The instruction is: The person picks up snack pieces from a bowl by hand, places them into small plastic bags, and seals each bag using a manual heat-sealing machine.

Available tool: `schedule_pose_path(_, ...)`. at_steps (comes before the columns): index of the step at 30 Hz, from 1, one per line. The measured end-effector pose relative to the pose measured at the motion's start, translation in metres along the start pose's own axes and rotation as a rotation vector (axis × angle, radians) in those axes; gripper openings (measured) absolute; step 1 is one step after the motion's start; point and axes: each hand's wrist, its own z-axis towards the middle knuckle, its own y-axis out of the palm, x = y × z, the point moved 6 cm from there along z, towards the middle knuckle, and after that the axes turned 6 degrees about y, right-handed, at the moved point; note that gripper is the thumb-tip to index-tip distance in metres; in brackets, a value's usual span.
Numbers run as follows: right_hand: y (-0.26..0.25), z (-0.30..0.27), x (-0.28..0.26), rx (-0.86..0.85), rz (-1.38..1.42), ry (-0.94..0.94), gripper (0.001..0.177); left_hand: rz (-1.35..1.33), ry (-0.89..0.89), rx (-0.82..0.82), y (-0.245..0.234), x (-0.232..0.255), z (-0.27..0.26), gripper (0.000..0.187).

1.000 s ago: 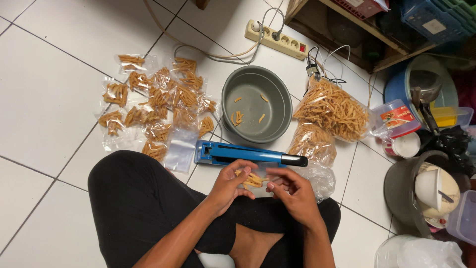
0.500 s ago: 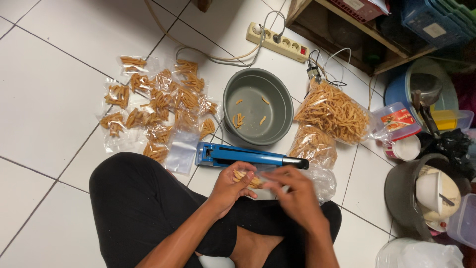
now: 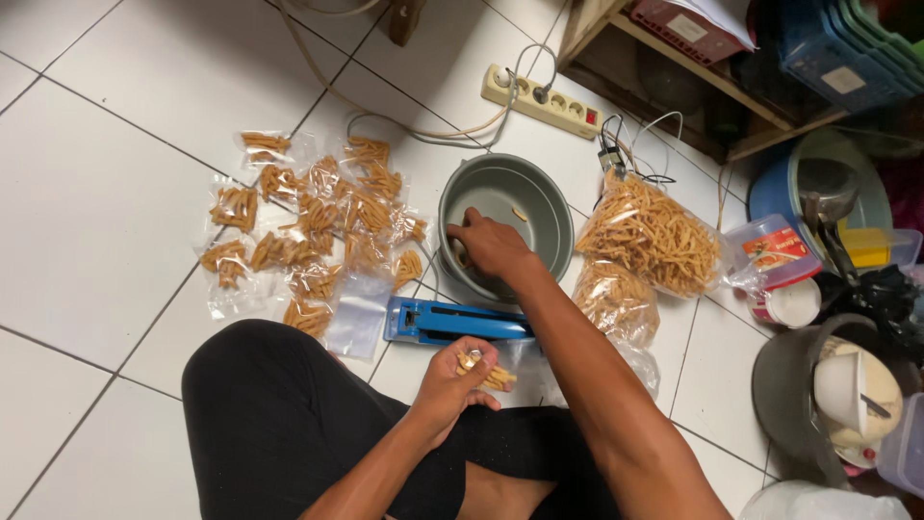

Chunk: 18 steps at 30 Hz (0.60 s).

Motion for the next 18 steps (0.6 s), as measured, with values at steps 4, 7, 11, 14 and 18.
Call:
schedule_pose_path(4,-0.007,0.004,-0.004,-0.036,0.036,-0.013,0.046,-0.022,0.015,-0.016,0.002,0.006,-0.001,0.017)
schedule_pose_path(7,-0.006,0.006,-0.002,-0.064,0.051,-0.025,0.028,0.001,-0.026,0.008,0.002,0.006,0.0,0.021)
schedule_pose_path(11,0.002,0.011,0.008,-0.056,0.165,0.0,0.032,-0.039,-0.02,0.018,0.003,0.01,-0.001,0.022)
schedule_pose_path(14,0.003,0.006,0.014,-0.071,0.264,0.055,0.027,-0.031,-0.026,0.028,0.003,0.009,-0.001,0.022)
schedule_pose_path(18,0.007,0.004,0.018,-0.06,0.421,0.063,0.023,-0.045,0.002,0.019,-0.001,0.007,0.0,0.018)
